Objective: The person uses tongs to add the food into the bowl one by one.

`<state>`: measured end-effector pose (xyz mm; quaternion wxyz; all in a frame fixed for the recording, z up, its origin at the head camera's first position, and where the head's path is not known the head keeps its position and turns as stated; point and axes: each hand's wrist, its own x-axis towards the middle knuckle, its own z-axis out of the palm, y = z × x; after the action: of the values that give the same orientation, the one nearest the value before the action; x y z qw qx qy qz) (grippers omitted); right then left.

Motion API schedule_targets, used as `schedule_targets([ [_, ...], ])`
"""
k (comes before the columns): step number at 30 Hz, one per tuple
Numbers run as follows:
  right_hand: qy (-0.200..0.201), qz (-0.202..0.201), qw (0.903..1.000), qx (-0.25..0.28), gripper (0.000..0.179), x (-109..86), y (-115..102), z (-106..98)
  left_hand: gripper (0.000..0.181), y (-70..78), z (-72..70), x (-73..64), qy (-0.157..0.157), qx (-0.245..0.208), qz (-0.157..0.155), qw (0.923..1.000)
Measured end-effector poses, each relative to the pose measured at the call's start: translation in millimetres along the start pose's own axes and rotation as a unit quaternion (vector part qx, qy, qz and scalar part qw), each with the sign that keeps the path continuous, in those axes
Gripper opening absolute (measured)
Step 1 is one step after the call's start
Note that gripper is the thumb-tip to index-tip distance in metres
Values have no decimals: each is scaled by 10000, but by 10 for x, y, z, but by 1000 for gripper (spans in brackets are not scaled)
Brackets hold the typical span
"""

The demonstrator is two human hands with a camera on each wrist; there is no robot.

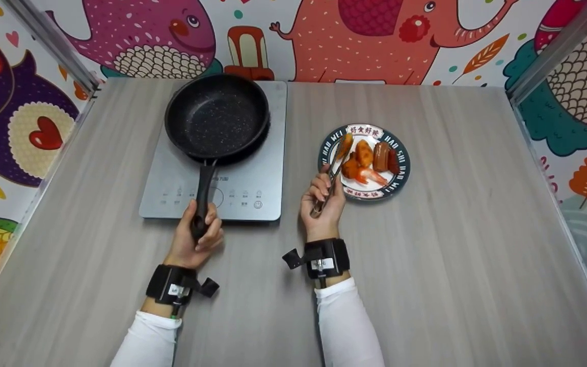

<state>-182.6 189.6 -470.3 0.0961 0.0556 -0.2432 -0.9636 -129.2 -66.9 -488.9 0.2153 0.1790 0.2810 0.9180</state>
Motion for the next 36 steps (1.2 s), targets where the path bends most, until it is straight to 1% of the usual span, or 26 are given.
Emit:
schedule_targets([
  [10, 232, -90, 9993, -287, 35, -5, -18, -2, 41, 4, 3, 4, -13, 7, -21, 10000],
  [17, 507, -136, 9976, -455, 34, 7, -52, 5, 42, 4, 8, 7, 8, 78, -35, 10000],
  [20, 608, -180, 9960, -633, 33, 9, -62, 12, 42, 5, 6, 3, 19, 52, -42, 10000],
  [23, 662, -212, 9932, -939, 32, 12, -64, 16, 42, 7, 6, -5, 46, 80, -68, 9999],
  [27, 691, -301, 9868, -1432, 31, 16, -47, 21, 42, 6, 9, -9, 111, 129, -86, 9998],
  [30, 692, -434, 9795, -1840, 30, 19, -33, 24, 42, 2, 7, -7, 130, 96, -83, 9998],
  [33, 704, -639, 9681, -2316, 29, 24, -30, 25, 42, 0, 5, -2, 98, 65, -69, 9999],
  [36, 719, -841, 9511, -2884, 29, 28, -29, 29, 42, -3, 3, 2, 36, 15, -51, 10000],
])
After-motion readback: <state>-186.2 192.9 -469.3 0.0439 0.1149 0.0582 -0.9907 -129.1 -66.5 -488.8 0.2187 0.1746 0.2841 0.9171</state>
